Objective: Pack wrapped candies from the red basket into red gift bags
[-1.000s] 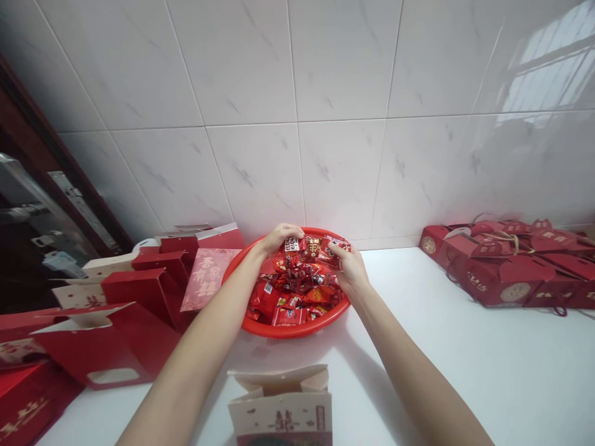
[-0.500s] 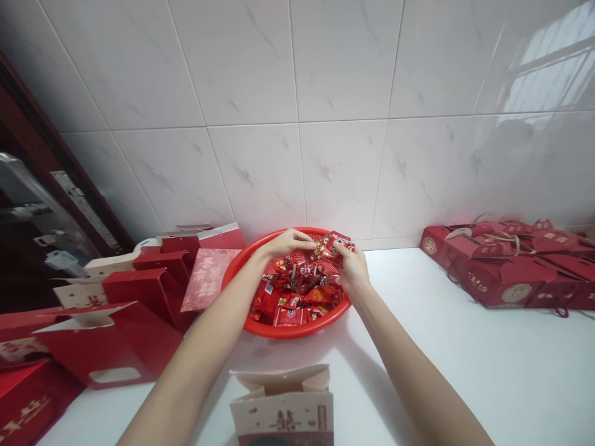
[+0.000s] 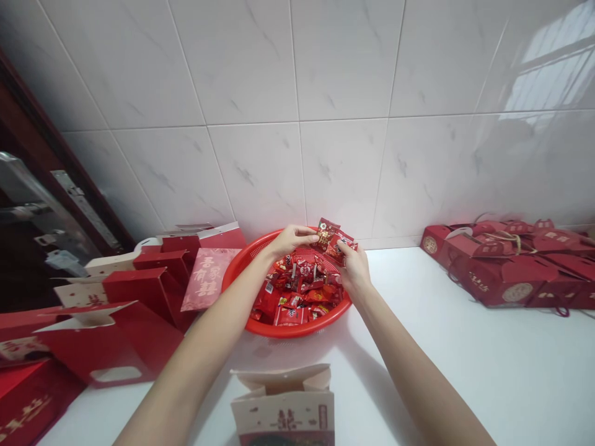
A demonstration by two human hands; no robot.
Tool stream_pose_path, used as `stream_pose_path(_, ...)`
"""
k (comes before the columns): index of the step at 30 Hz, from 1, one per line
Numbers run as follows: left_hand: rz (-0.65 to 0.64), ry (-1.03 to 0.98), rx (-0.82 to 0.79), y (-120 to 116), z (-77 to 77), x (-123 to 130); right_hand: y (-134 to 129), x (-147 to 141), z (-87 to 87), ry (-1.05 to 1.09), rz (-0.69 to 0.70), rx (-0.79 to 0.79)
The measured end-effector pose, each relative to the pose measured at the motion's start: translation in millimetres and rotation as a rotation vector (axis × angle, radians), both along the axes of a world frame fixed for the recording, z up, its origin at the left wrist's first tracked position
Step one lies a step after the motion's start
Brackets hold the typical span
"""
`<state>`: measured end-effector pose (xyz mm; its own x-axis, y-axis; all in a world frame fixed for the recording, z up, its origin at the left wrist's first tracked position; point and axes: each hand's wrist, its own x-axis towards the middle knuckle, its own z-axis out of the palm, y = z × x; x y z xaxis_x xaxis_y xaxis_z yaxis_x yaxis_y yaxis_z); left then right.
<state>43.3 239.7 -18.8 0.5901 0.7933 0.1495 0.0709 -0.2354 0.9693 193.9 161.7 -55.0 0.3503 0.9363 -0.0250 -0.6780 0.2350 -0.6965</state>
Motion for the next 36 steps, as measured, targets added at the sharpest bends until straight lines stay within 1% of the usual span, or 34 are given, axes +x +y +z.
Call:
stream_pose_path(4, -0.078, 0.101, -0.005, -2.0, 2.0, -1.4, -5.1, -2.5, 6.2, -0.029, 0.013, -0.054)
stream_pose_path(7, -0.095, 0.110, 0.011, -3.2, 3.0, -1.9, -8.8, -4.0, 9.8, -0.070, 0.048, -0.051)
stream_pose_path(11, -0.065, 0.056, 0.004, -6.8, 3.9, 0.9, -8.2, -4.1, 6.4, -0.137, 0.044, -0.028)
stream_pose_path(15, -0.016, 0.059, 0.030, -12.3, 5.5, 4.7, -6.3, -3.6, 0.0, -0.225, 0.048, 0.054)
stream_pose_path(17, -0.002, 0.060, 0.036, -13.8, 6.0, 6.0, -7.9, -3.6, 0.1, -0.266, 0.069, 0.079)
stream_pose_path(19, 0.003, 0.058, 0.044, -13.7, 5.9, 6.9, -10.8, -3.7, 3.0, -0.289, 0.111, 0.073)
stream_pose_path(22, 0.020, 0.053, 0.084, -10.9, 5.0, 7.1, -13.9, -3.7, 9.7, -0.248, 0.156, 0.032)
stream_pose_path(26, 0.097, -0.026, 0.077, -7.5, 5.6, 5.7, -11.9, -2.6, 16.1, -0.055, 0.175, -0.055)
stream_pose_path(29, 0.191, -0.092, 0.071, -7.4, 8.5, 4.6, -9.3, -1.1, 17.3, 0.068, 0.158, -0.114)
stream_pose_path(31, 0.228, -0.125, 0.088, -7.6, 10.5, 4.0, -8.5, -0.1, 16.5, 0.107, 0.143, -0.140)
stream_pose_path(33, 0.248, -0.140, 0.114, -7.1, 11.6, 3.3, -8.0, 0.7, 14.6, 0.094, 0.110, -0.156)
stream_pose_path(36, 0.267, -0.125, 0.146, -5.2, 10.3, 2.0, -6.9, 1.8, 10.2, -0.006, -0.016, -0.170)
